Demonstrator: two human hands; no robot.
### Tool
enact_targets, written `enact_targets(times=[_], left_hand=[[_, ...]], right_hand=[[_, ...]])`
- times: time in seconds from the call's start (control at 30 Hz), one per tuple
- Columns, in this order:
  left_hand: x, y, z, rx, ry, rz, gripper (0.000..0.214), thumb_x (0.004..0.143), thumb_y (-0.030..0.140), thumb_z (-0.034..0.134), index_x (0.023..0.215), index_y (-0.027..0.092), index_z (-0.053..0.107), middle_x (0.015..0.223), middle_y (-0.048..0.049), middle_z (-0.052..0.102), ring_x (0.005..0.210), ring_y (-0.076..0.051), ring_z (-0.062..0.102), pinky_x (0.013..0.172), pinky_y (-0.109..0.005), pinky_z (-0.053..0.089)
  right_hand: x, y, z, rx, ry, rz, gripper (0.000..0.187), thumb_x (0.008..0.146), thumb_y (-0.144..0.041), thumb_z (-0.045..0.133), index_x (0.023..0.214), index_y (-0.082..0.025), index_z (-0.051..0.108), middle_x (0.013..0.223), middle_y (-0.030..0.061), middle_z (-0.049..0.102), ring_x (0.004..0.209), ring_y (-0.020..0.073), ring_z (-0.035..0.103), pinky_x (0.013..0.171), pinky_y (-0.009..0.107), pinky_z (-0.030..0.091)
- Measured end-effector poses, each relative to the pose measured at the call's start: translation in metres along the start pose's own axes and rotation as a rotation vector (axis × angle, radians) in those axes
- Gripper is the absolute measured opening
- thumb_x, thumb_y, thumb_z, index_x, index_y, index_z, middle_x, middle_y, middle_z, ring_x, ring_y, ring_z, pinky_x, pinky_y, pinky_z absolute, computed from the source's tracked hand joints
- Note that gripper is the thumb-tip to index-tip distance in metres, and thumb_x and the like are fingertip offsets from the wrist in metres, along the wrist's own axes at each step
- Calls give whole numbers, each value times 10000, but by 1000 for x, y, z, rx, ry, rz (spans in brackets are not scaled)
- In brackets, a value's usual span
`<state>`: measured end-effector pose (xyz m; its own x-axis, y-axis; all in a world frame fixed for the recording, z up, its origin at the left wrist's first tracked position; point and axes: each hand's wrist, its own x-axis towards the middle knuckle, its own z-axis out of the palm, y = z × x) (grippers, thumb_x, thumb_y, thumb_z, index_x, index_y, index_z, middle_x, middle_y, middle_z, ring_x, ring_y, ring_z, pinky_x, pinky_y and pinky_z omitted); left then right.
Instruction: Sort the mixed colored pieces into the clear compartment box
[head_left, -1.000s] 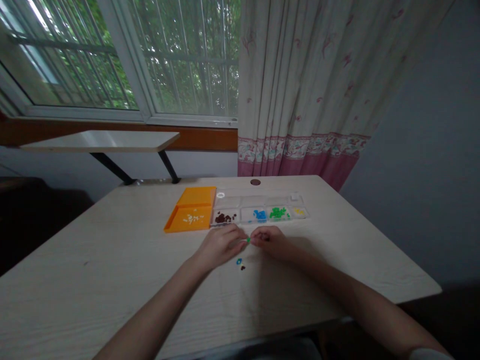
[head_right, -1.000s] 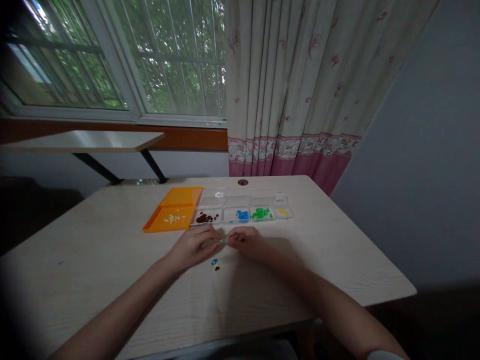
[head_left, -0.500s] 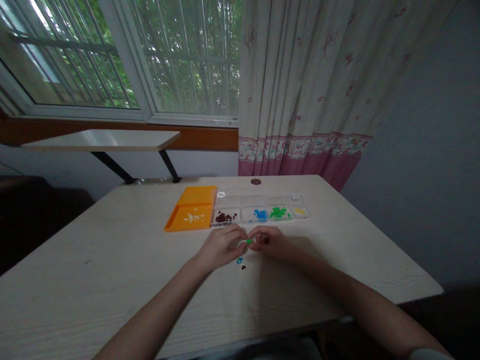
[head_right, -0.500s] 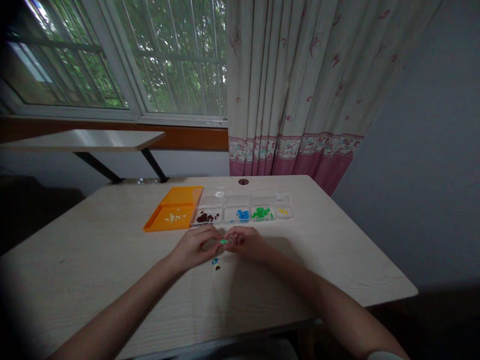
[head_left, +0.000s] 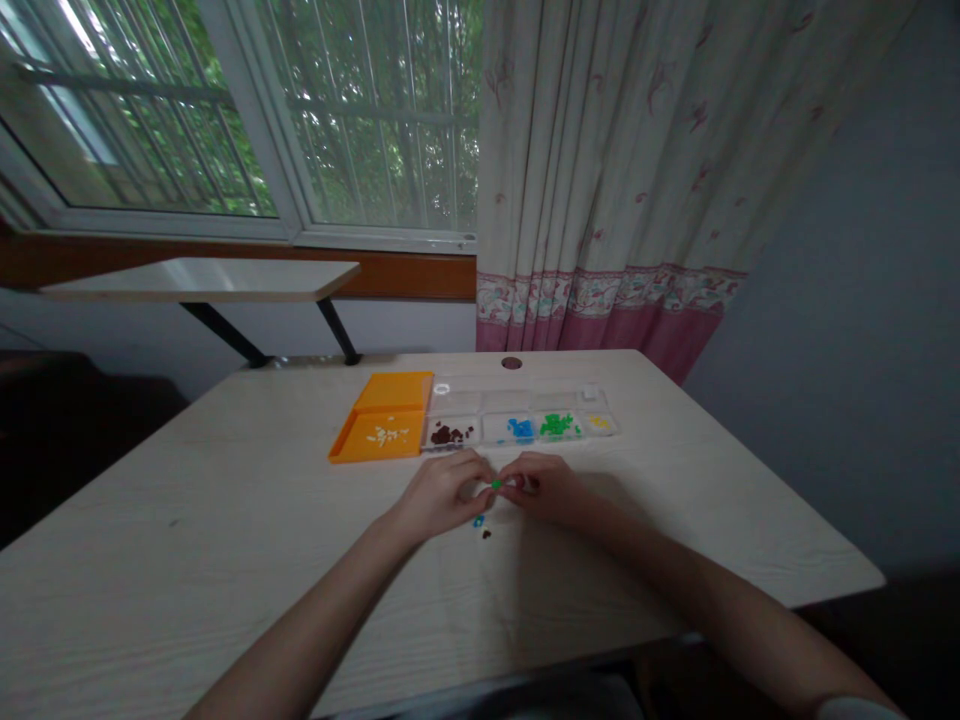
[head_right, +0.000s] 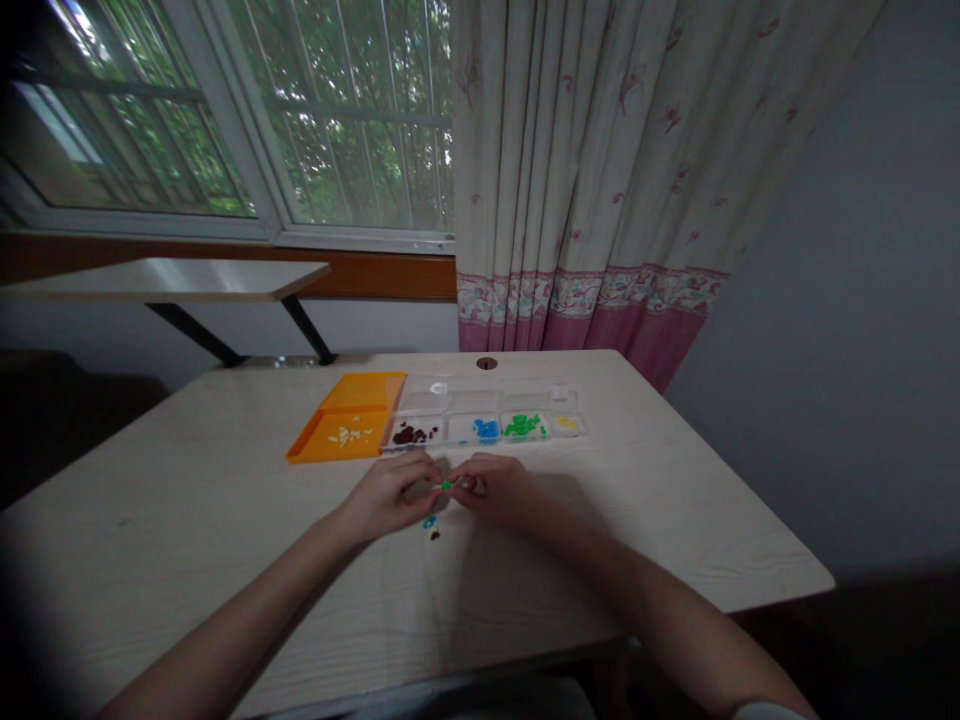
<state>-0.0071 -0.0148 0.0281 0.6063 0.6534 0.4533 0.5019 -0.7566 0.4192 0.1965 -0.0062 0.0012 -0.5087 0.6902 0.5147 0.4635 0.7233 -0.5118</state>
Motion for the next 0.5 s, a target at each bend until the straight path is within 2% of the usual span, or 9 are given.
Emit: enact_targets(times=[0.1, 0.23, 0.3, 0.5], left_hand=[[3, -1, -5, -87, -47, -71, 119, 771, 229, 530, 818, 160, 615, 792, -38, 615, 728, -126, 547, 671, -220, 422], [2, -8, -13, -266, -332, -144, 143, 752, 161, 502, 792, 133, 636, 740, -28, 620, 649, -102, 524, 591, -185, 400], [0, -12, -13, -317, -427, -173, 161, 721, 139, 519, 822, 126, 644, 767, -28, 623, 639, -94, 517, 572, -174, 390], [-3, -17, -6, -243, -505, -183, 226, 635, 64, 527, 804, 136, 659, 737, -9, 599, 606, -84, 490, 558, -166, 370]], right_hand=[[1, 3, -5, -73, 57, -45, 130, 776, -289, 582, 829, -197, 658, 642, -2, 623, 561, 90, 538, 557, 184, 399], [4, 9, -19, -235, 187, -151, 134, 797, -304, 565, 819, -204, 653, 607, -12, 627, 556, 89, 555, 590, 197, 401], [6, 10, -28, -287, 260, -188, 131, 799, -299, 564, 811, -202, 651, 567, -21, 610, 531, 85, 546, 581, 198, 399], [8, 9, -38, -320, 386, -229, 119, 797, -276, 562, 823, -195, 645, 532, -28, 591, 506, 83, 541, 567, 197, 408]])
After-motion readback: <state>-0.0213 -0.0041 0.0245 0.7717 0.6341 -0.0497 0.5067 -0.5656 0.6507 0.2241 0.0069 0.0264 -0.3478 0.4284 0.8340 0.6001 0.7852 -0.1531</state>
